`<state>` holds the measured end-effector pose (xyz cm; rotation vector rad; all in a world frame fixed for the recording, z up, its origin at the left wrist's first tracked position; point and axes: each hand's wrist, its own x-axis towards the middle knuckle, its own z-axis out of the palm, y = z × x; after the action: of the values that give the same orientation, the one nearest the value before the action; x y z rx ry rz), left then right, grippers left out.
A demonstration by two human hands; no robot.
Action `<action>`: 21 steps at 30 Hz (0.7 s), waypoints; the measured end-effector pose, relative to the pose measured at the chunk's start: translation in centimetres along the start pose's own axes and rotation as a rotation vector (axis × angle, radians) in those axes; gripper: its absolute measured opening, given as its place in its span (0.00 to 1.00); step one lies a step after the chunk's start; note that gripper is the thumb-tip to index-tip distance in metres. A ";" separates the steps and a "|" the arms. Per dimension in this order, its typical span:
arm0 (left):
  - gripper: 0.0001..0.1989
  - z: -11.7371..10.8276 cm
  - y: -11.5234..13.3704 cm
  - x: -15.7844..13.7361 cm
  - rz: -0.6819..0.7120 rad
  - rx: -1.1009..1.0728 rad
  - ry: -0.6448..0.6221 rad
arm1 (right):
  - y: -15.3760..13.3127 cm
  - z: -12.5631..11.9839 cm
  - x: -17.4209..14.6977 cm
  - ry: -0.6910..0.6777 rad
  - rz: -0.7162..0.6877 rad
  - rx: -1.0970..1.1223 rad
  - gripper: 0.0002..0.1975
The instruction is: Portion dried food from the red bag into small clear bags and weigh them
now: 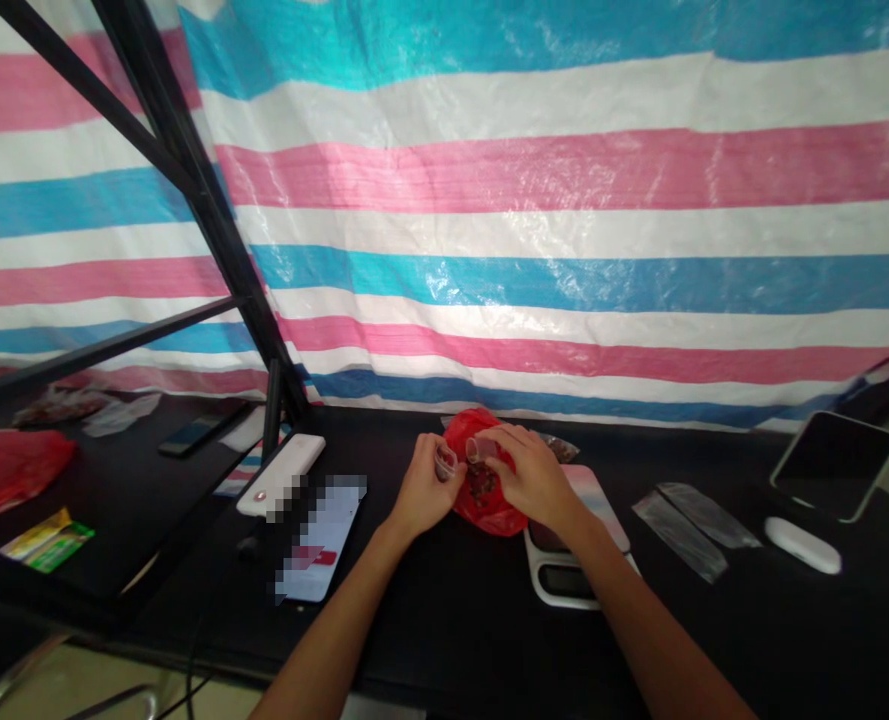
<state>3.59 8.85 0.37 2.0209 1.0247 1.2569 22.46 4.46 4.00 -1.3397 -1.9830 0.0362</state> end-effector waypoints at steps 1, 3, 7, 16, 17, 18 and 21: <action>0.08 -0.1 0.1 0.0 0.012 0.002 0.030 | 0.2 0.0 0.0 -0.034 -0.001 -0.003 0.17; 0.09 -0.3 0.1 0.1 0.046 0.009 0.102 | 0.4 0.1 -0.1 -0.090 -0.023 0.001 0.18; 0.14 -0.4 0.0 0.1 0.062 -0.035 0.194 | -0.3 0.3 -0.1 -0.066 -0.062 0.062 0.19; 0.18 0.4 0.7 -0.9 0.160 -0.340 0.033 | -3.3 0.6 -0.1 -0.065 -0.032 0.247 0.19; 0.19 0.5 0.8 -1.0 0.167 -0.346 0.023 | -3.3 0.8 -0.2 -0.071 -0.016 0.281 0.21; 0.20 0.6 0.8 -1.1 0.164 -0.342 0.013 | -3.3 1.0 -0.3 -0.081 -0.002 0.320 0.22; 0.24 0.6 0.8 -1.2 0.114 -0.323 -0.011 | -3.1 1.2 -0.4 -0.106 0.034 0.455 0.24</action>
<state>4.12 7.39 0.13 1.8525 0.6586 1.3693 19.34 3.16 4.14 -1.0885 -1.8877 0.5517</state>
